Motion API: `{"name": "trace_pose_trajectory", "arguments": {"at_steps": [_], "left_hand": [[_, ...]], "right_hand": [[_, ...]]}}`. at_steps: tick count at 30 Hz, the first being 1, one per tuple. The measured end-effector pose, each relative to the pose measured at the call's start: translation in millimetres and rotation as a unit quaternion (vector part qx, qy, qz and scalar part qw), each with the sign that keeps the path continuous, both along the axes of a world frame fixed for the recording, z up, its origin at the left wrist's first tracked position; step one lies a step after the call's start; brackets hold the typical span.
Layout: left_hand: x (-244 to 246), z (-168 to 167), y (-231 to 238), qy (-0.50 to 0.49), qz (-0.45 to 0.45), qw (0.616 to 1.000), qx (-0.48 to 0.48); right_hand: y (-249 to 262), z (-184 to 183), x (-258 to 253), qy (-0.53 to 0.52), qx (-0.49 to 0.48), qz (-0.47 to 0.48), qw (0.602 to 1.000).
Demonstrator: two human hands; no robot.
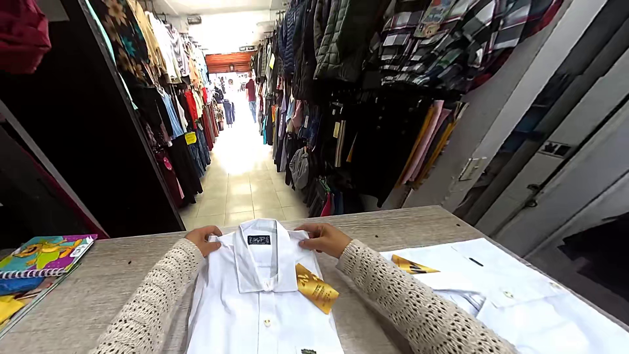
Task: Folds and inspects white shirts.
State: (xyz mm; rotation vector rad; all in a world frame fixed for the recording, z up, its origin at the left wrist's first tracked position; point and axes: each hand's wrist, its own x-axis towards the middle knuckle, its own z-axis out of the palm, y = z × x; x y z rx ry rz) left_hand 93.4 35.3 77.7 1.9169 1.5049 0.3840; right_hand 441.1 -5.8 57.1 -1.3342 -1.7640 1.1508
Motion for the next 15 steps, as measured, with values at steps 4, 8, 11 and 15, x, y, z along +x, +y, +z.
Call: {"name": "trace_pose_trajectory", "arguments": {"at_steps": [4, 8, 11, 15], "left_hand": [[-7, 50, -13, -0.023, -0.064, 0.993, 0.092], [-16, 120, -33, -0.053, -0.111, 0.982, 0.142], [-25, 184, -65, -0.026, -0.158, 0.981, 0.106], [-26, 251, -87, 0.099, -0.200, 0.975, 0.002]], "right_hand": [[-7, 37, 3, -0.005, 0.043, 0.064, 0.997], [-19, 103, 11, -0.008, 0.044, 0.108, 0.993], [-28, 151, 24, 0.031, 0.083, 0.153, 0.984], [-45, 210, 38, -0.056, 0.089, 0.214, 0.971]]}}
